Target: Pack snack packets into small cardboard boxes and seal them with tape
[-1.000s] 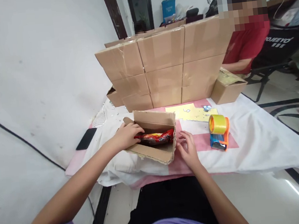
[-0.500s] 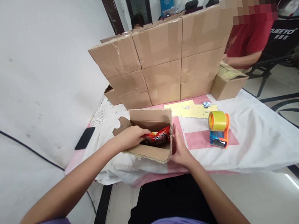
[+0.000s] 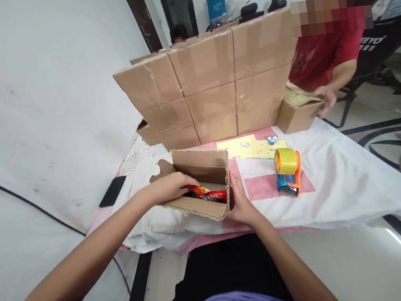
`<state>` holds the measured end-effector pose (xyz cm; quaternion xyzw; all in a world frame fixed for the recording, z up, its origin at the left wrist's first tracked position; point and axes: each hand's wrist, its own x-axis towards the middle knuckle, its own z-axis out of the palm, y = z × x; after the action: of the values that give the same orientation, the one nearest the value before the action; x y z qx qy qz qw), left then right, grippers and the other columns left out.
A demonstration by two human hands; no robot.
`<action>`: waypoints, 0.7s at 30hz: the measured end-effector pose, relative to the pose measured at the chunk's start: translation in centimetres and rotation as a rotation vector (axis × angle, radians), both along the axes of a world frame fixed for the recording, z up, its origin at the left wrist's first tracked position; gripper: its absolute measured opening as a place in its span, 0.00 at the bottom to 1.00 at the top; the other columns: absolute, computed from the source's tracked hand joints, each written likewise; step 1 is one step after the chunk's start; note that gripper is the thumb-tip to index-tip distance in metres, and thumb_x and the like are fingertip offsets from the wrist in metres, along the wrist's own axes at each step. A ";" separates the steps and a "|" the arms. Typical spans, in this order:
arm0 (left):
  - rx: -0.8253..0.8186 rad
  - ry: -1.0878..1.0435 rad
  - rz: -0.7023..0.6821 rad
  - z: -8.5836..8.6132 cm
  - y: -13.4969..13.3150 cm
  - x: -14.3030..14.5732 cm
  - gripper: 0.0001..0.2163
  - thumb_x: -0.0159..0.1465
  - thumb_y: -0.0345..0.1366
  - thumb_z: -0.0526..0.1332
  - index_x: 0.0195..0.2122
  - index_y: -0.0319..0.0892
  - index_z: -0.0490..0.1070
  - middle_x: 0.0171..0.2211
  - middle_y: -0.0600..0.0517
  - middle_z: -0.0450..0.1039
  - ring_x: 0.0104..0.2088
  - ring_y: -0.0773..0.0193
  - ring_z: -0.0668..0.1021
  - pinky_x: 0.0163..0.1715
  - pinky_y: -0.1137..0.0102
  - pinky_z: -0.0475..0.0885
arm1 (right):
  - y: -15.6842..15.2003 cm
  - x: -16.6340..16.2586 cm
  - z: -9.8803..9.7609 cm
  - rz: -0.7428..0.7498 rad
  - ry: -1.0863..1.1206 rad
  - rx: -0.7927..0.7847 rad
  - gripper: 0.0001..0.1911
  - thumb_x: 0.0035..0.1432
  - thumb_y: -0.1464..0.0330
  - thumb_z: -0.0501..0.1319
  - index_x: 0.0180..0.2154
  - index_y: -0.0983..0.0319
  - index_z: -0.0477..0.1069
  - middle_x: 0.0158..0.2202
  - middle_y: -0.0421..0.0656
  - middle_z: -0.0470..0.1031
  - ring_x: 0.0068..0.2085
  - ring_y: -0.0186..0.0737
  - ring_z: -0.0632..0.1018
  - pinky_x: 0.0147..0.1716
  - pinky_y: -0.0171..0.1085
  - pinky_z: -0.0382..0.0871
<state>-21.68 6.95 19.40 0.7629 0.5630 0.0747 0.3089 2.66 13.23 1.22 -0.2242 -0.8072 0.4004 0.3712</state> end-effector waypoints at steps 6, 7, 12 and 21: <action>0.115 0.150 0.010 -1.3 0.2 -0.4 0.17 0.70 0.33 0.55 0.54 0.54 0.79 0.52 0.54 0.81 0.50 0.56 0.82 0.51 0.65 0.72 | 0.0 0.1 -0.1 0.011 0.003 0.001 0.70 0.49 0.63 0.75 0.74 0.56 0.25 0.73 0.55 0.42 0.74 0.61 0.49 0.71 0.59 0.51; 0.141 0.153 0.007 -1.5 0.1 -0.4 0.17 0.70 0.34 0.54 0.54 0.53 0.79 0.53 0.54 0.81 0.50 0.56 0.82 0.51 0.66 0.73 | 0.0 0.1 -0.2 0.012 0.000 -0.003 0.70 0.49 0.63 0.75 0.74 0.56 0.24 0.74 0.54 0.41 0.74 0.61 0.48 0.71 0.58 0.50; 0.220 0.119 0.062 -2.2 -0.4 -0.6 0.16 0.70 0.35 0.55 0.53 0.52 0.79 0.52 0.53 0.81 0.50 0.57 0.82 0.53 0.65 0.73 | -0.3 0.2 -0.6 -0.005 -0.027 -0.031 0.72 0.46 0.64 0.75 0.74 0.55 0.24 0.74 0.53 0.37 0.75 0.60 0.45 0.72 0.57 0.47; -0.012 0.103 0.096 -0.8 -1.0 -2.5 0.17 0.66 0.46 0.62 0.55 0.57 0.78 0.54 0.53 0.80 0.52 0.52 0.82 0.54 0.63 0.75 | -0.4 0.3 -0.6 -0.003 -0.055 -0.056 0.74 0.44 0.62 0.77 0.74 0.55 0.23 0.74 0.55 0.38 0.75 0.60 0.45 0.72 0.56 0.48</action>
<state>-24.17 5.95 18.61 0.7360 0.6144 0.0467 0.2805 2.98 12.82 0.62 -0.2467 -0.8052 0.4161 0.3430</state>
